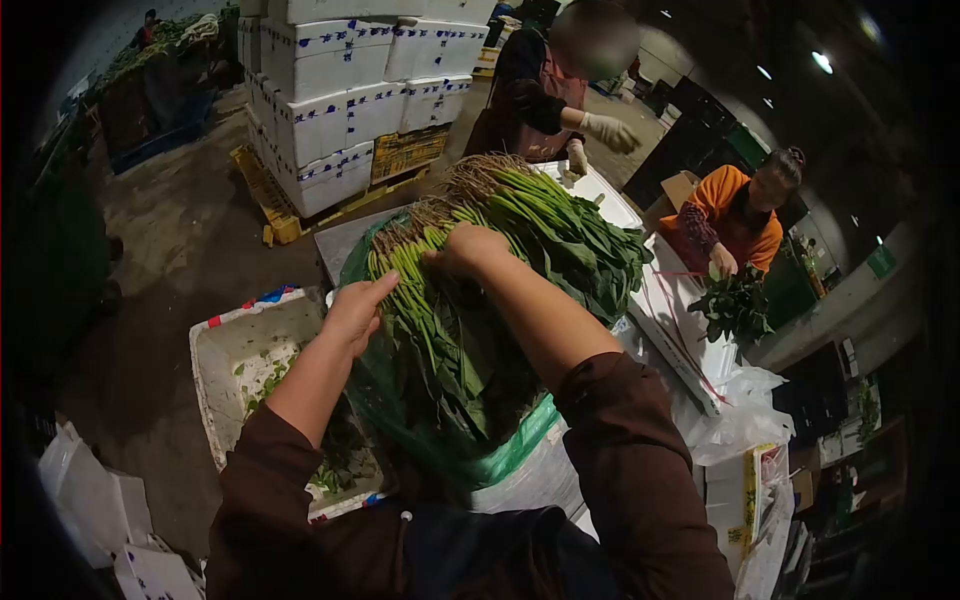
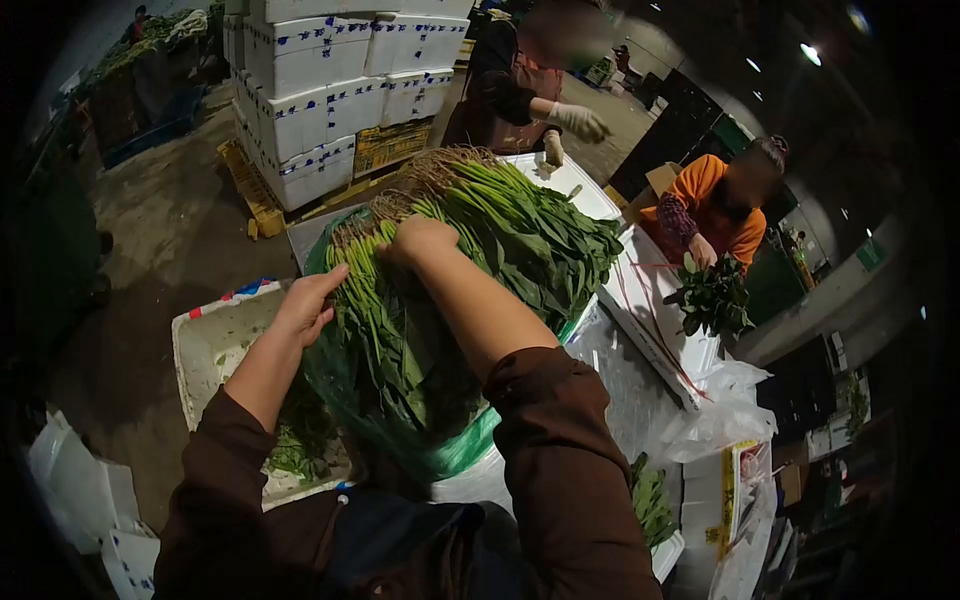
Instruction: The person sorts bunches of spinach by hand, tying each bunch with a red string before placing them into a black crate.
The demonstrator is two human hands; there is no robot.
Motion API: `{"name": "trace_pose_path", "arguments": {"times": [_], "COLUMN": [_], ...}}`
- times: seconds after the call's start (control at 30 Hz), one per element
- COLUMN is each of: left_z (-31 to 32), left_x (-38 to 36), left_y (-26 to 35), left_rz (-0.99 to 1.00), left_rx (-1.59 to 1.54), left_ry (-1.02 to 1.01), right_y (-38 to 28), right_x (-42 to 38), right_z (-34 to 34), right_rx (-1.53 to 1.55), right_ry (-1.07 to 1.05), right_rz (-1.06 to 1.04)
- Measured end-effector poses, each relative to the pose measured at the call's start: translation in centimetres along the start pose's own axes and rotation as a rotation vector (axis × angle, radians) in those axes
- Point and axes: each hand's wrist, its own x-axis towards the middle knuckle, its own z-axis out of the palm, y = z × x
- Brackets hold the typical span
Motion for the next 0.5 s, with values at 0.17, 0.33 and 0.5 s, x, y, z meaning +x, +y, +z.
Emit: {"name": "trace_pose_path", "arguments": {"times": [0.17,0.33,0.5], "left_z": [1.1,2.4,-1.4], "left_x": [0.4,-1.2,0.8], "left_y": [-0.1,0.8,-0.3], "left_rz": [0.08,0.105,0.069], "left_rx": [-0.008,0.047,-0.083], "left_ry": [-0.055,-0.035,-0.039], "right_y": [0.5,2.0,10.1], "right_x": [-0.6,-1.5,-12.2], "right_z": [0.1,0.3,1.9], "right_rx": [0.013,0.073,0.284], "right_ry": [0.024,0.104,0.501], "right_rz": [0.015,-0.05,0.004]}}
